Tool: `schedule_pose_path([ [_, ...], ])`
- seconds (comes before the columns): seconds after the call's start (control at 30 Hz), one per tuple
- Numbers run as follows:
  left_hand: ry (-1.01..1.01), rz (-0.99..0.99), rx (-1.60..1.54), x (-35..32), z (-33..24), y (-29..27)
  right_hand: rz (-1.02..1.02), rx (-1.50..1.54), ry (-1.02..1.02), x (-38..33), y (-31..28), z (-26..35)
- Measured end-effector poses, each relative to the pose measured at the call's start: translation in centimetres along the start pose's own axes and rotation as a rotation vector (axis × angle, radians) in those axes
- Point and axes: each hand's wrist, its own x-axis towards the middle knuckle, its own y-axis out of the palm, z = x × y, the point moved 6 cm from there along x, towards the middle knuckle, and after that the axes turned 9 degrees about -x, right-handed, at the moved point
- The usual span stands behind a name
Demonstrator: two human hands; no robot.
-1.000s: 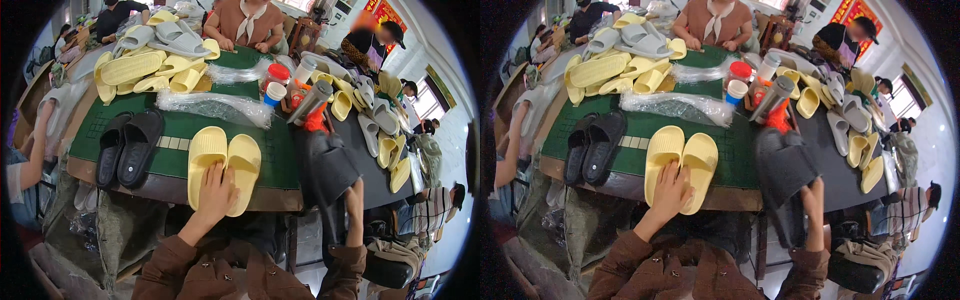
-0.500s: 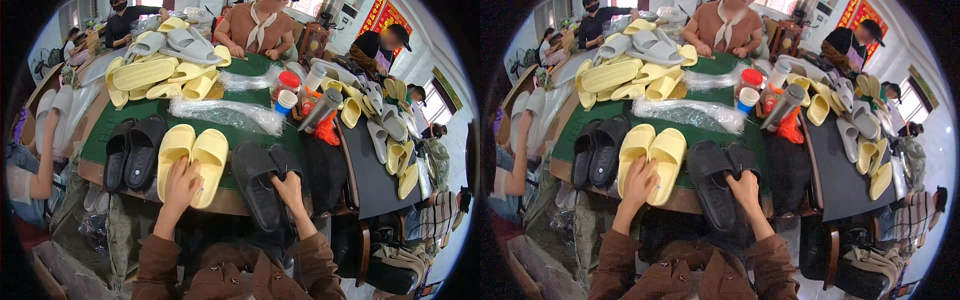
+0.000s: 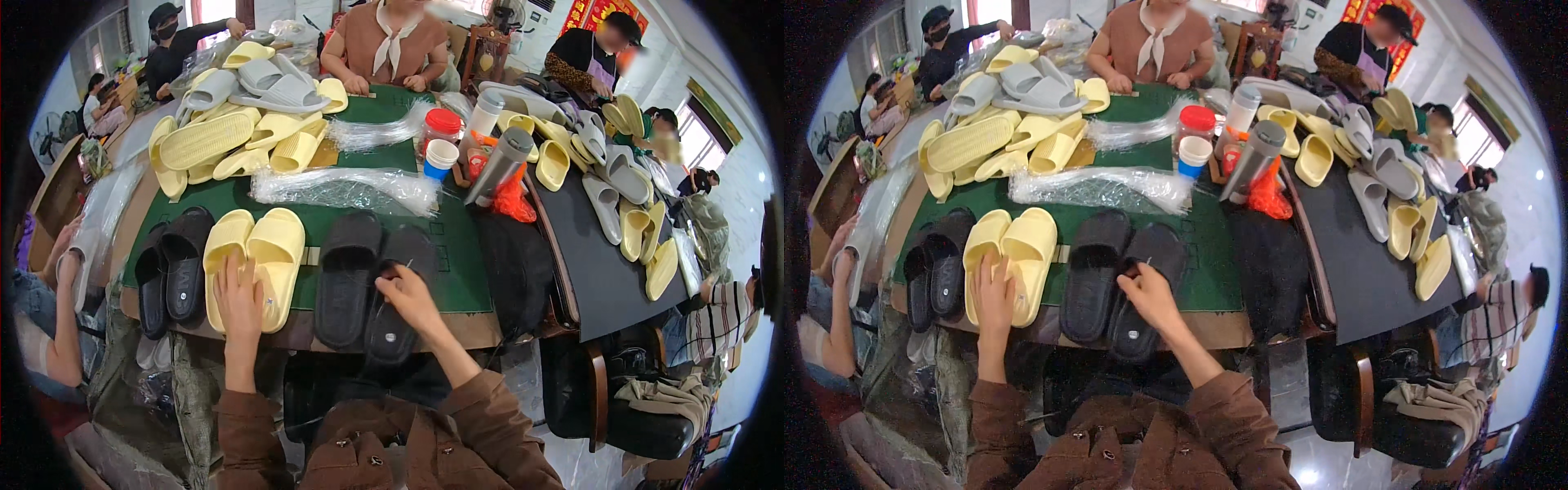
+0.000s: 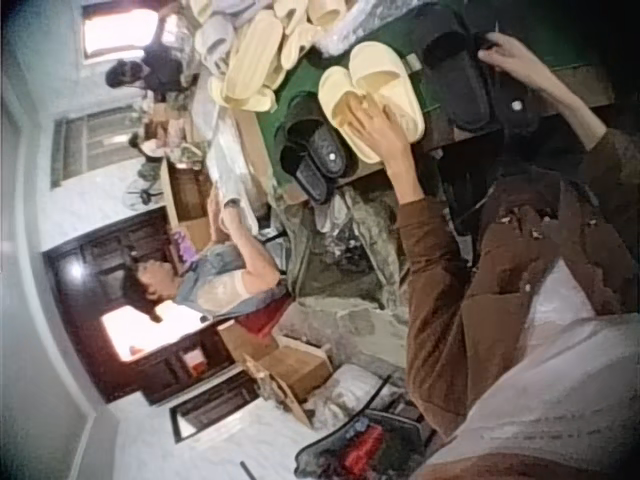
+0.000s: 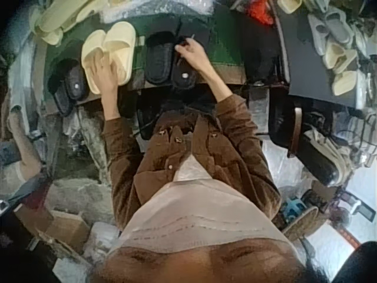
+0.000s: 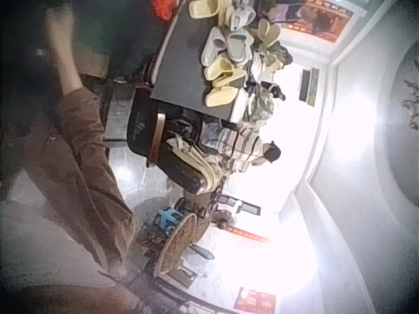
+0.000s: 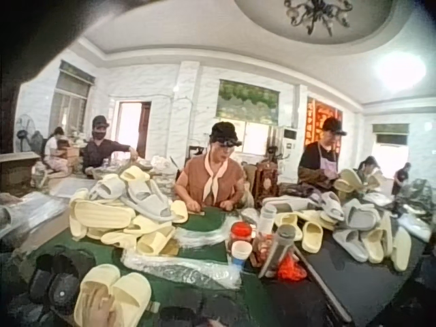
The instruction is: The person assembles pairs of plastic slippers by inserting small metal fasteners into the soles. They handle yellow, black, and white slippers, picking them up, aligning them, and securing the fasteners by hand. The finished pairs are placed on the table.
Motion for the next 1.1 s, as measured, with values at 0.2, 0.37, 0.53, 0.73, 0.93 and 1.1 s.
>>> schedule_pose_path([
  [0.2, 0.038, -0.035, -0.392, 0.3, -8.1, -0.9, -0.042, 0.133, -0.130, -1.4, 0.7, 1.0],
  [0.37, 0.153, 0.124, -0.532, -0.2, -12.4, 2.4, 0.067, 0.225, -0.125, -3.8, -1.9, 3.6],
  [0.53, 0.172, 0.230, -0.253, -1.4, -14.4, 5.4, -0.046, 0.187, -0.170, -3.5, -4.6, 2.9],
  [0.73, 0.171, 0.230, -0.175, -2.7, -17.0, 5.3, -0.045, 0.183, -0.081, -2.3, -5.6, 2.9],
  [0.93, 0.205, 0.207, -0.173, -3.4, -18.1, 5.3, -0.165, 0.448, -0.137, 0.2, -8.7, 8.8],
  [1.1, 0.206, 0.203, -0.231, -3.1, -18.1, 5.0, -0.205, 0.887, -0.555, 1.6, -11.4, 15.9],
])
